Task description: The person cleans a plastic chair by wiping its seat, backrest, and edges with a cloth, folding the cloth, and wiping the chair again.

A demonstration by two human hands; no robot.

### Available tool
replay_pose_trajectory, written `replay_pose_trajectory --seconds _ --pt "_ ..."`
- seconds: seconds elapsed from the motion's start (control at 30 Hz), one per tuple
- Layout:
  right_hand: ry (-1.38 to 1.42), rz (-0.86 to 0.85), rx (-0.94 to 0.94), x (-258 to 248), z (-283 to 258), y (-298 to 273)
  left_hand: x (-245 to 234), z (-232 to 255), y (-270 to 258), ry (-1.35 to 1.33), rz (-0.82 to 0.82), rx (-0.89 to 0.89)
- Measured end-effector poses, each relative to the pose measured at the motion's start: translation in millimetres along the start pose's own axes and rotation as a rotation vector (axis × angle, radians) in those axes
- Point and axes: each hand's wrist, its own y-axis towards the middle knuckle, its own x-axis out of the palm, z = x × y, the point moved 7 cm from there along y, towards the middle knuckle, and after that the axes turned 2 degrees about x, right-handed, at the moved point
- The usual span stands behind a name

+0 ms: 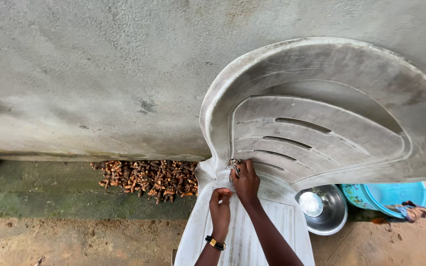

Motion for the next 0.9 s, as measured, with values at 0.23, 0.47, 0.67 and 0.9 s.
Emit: replay_pose_trajectory --seconds 0.23,0.47,0.67,0.9 --pt "-0.147 0.1 0.293 -48.6 75.1 -1.5 -1.4 2.9 -3.6 -0.159 -0.005 -0.038" --pt "0.012 0.1 0.182 -15.0 35.8 -4.6 3.1 8.7 -10.7 -0.098 -0.031 -0.031" --pt "-0.244 0.098 0.307 -50.3 93.4 -11.2 33.1 13.2 -12.4 -0.069 -0.105 -0.101" --pt "-0.241 0.313 0.69 -107.0 137.3 -48.1 53.6 11.7 -11.9 -0.114 -0.22 -0.097"
